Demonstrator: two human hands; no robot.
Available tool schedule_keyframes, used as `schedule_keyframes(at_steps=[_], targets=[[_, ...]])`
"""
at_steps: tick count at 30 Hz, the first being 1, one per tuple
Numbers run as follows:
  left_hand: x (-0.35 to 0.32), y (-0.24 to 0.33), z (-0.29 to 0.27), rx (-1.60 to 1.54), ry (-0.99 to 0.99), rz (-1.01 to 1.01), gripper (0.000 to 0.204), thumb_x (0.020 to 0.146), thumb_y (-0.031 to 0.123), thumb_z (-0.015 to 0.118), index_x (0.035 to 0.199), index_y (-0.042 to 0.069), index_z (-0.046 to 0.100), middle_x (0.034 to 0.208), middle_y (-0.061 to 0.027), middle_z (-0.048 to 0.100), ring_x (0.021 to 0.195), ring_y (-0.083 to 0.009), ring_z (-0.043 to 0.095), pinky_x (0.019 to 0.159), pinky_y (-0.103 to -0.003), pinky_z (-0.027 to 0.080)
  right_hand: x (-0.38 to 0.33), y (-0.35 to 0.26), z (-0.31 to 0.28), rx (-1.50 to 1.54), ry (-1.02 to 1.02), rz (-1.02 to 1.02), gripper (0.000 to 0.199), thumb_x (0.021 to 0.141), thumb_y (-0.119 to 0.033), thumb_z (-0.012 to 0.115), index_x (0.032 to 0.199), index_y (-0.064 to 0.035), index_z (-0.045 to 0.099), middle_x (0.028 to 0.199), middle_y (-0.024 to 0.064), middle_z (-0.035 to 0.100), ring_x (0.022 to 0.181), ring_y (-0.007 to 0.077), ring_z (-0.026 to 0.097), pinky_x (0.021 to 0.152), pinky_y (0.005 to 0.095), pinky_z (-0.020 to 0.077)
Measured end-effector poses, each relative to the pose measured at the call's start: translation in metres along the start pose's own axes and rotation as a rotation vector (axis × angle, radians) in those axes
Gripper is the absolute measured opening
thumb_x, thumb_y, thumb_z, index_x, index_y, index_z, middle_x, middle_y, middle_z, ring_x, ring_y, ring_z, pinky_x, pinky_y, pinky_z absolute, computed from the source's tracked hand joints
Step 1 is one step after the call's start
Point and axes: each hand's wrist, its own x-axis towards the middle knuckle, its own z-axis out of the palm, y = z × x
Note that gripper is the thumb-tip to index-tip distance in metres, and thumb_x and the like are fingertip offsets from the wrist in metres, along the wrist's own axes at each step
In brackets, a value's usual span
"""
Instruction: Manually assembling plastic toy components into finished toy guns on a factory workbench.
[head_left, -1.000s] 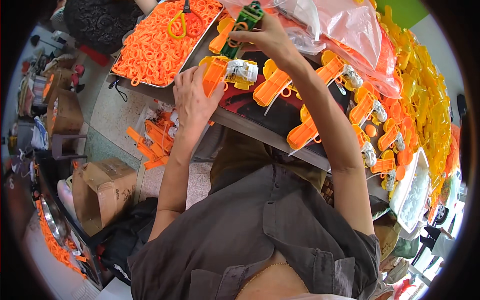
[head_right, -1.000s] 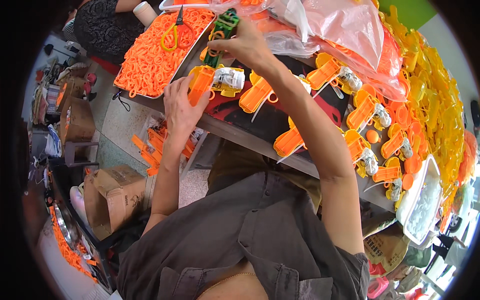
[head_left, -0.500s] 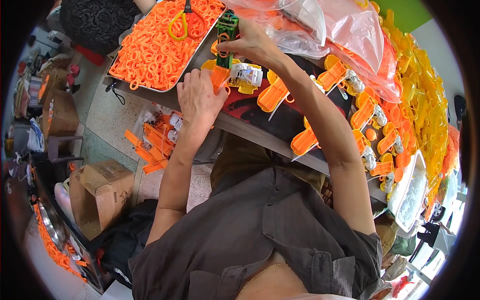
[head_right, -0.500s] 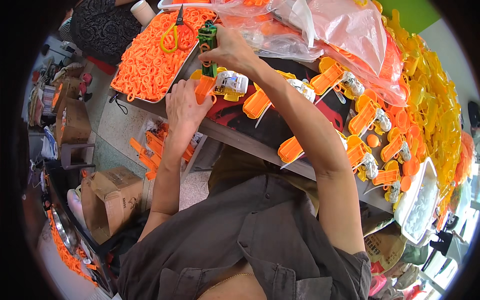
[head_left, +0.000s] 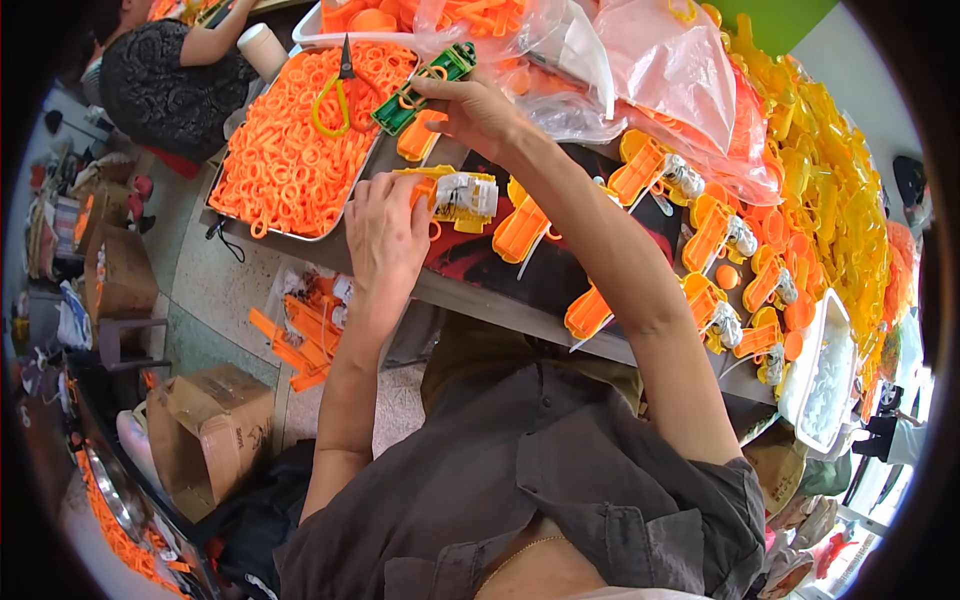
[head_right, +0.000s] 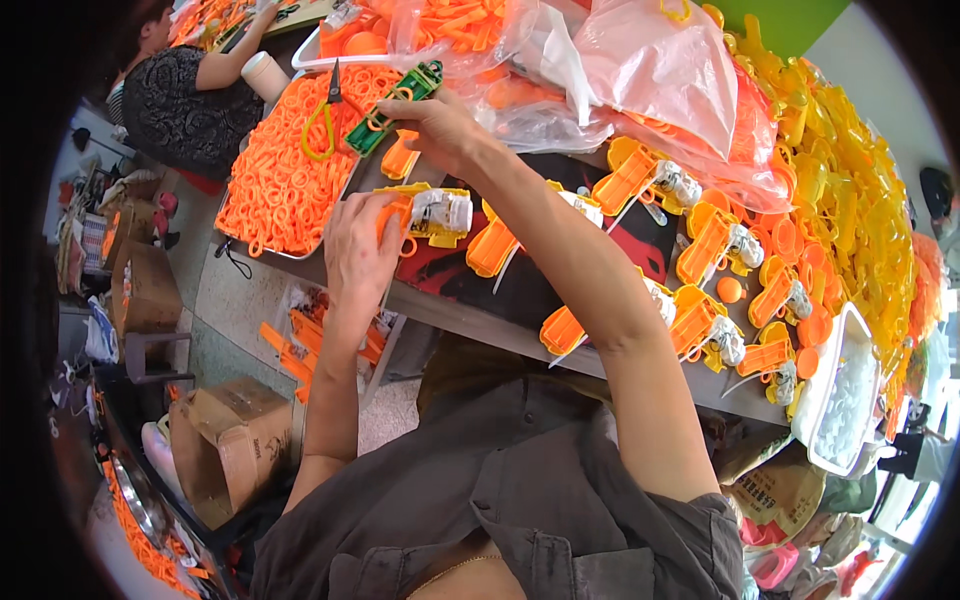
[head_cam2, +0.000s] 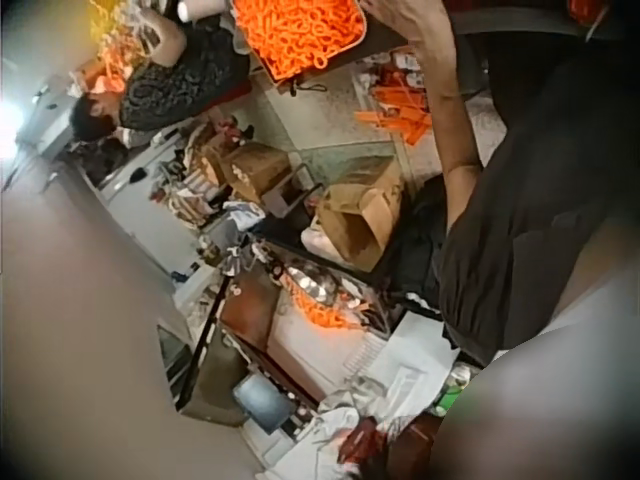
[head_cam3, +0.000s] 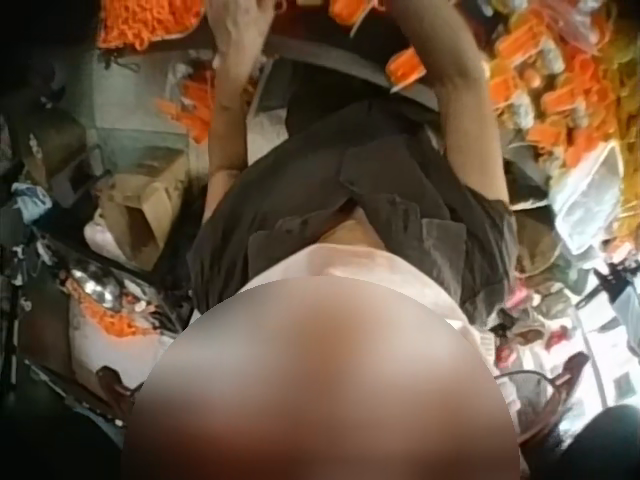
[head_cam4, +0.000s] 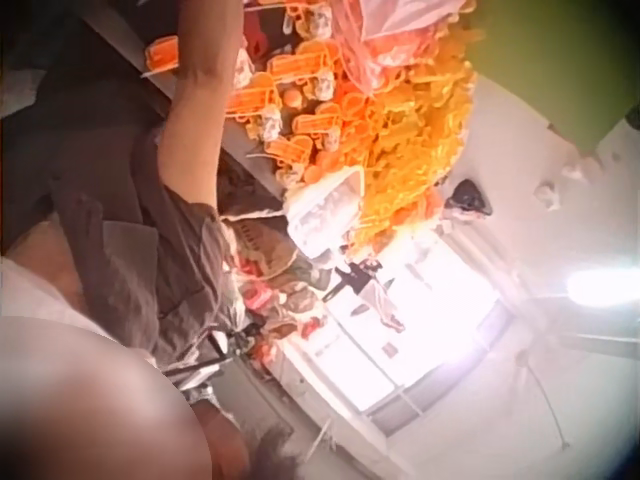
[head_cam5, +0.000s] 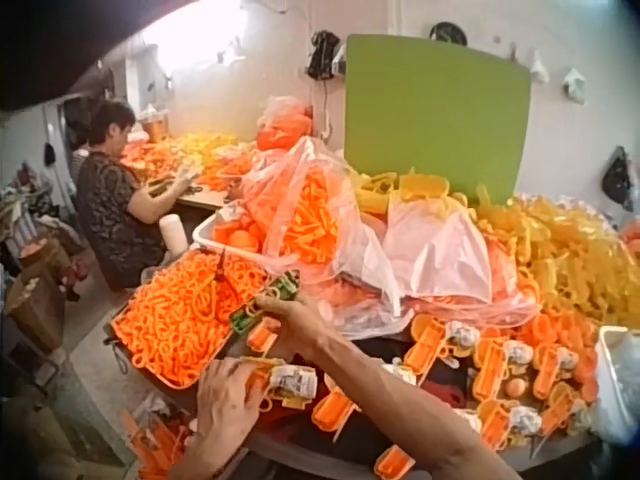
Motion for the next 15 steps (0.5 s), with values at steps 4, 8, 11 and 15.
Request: schedule_keyframes(at_steps=[4,8,11,15], targets=[[0.036,-0.002,0.02,-0.085,-0.008,0.12,0.028,0.083,0.01,0.066,0.11,0.005,0.061,0.102,-0.0112,0.059,0.093,-0.03,0.057,0.083,-0.04,0.046,0.021,-0.018,-0.05,-0.393,0.122,-0.426,0.017,0.085,-0.013,0.07,0.097,-0.0044,0.063,0.093,0.0065,0.069,0.086,0.0143,0.065,0.08,0.0292,0.0476],[0.073,0.001,0.046,-0.129,0.074,0.126,0.029,0.085,0.013,0.066,0.108,-0.002,0.057,0.102,-0.0167,0.058,0.099,-0.0331,0.058,0.081,-0.041,0.051,0.022,-0.05,-0.063,-0.445,0.132,-0.497,0.021,0.085,-0.014,0.071,0.101,-0.0024,0.064,0.095,0.0068,0.069,0.087,0.0152,0.065,0.084,0.0303,0.0475],[0.1,0.005,0.058,0.039,-0.121,-0.093,0.036,0.082,0.025,0.072,0.101,-0.002,0.057,0.102,-0.0199,0.059,0.098,-0.0346,0.063,0.075,-0.045,0.054,0.026,-0.054,-0.07,-0.526,0.144,-0.484,0.023,0.084,-0.013,0.072,0.102,-0.0022,0.064,0.095,0.0056,0.069,0.085,0.0143,0.064,0.081,0.0293,0.0482],[0.114,-0.022,0.073,-0.013,-0.208,-0.084,0.041,0.077,0.03,0.076,0.098,-0.001,0.058,0.094,-0.019,0.063,0.094,-0.0362,0.063,0.074,-0.047,0.053,0.032,-0.044,-0.069,-0.694,0.188,-0.437,0.022,0.082,-0.014,0.074,0.097,-0.001,0.065,0.09,0.0029,0.068,0.082,0.0102,0.062,0.076,0.0277,0.0484]])
